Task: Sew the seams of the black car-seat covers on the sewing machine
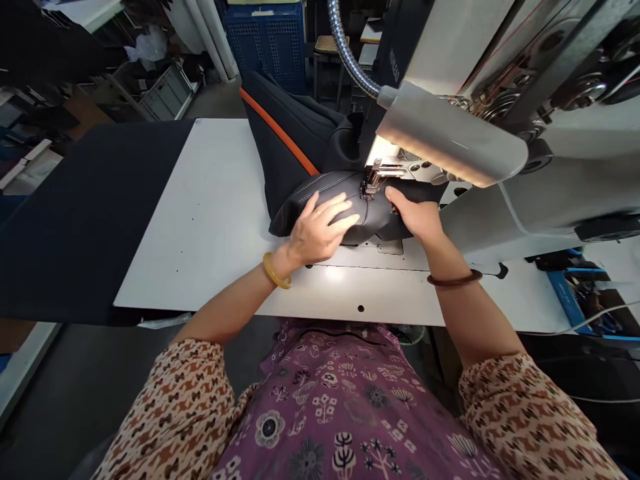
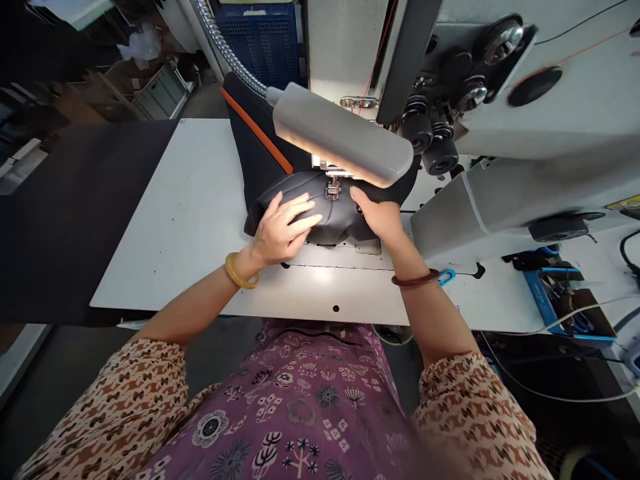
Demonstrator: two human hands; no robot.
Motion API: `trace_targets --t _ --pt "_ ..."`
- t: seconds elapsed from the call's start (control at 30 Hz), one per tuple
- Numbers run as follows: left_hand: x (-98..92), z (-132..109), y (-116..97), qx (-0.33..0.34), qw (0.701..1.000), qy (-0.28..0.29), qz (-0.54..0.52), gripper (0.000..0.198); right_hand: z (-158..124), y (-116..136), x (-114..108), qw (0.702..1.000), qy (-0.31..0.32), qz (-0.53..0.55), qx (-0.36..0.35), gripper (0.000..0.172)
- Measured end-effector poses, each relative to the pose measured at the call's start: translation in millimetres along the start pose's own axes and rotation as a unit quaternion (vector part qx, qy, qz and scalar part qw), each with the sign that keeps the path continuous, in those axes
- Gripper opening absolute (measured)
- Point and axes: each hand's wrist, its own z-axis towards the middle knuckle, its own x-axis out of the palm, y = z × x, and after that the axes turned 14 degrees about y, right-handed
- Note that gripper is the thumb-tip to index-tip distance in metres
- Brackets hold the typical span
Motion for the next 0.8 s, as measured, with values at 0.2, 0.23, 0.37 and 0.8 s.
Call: trace_targets --t 0.2,0.23,0.37,0.8 --pt "49.2 -79.9 25.8 -0.377 0.906 -0.174 -0.078 0.037 -81.0 -55.3 3.9 0.974 -0.093 -0.007 -0.209 0.023" --pt "55.9 -84.3 31.8 -0.391 0.902 -0.166 -0.083 0.034 -92.7 -63.9 13.8 0.982 -0.053 0.077 -0.162 0.019" --pt "54.5 -80.8 41.2 -0.396 0.906 -0.134 -0.066 0.046 -114.4 -77.8 66.0 0.894 0.173 0.4 0.105 0.014" --pt "-157.7 10.3 -27.3 -0.282 0.917 0.185 0.213 0.084 -43.9 -27.2 113.4 0.632 0.161 0.758 0.027 0.042"
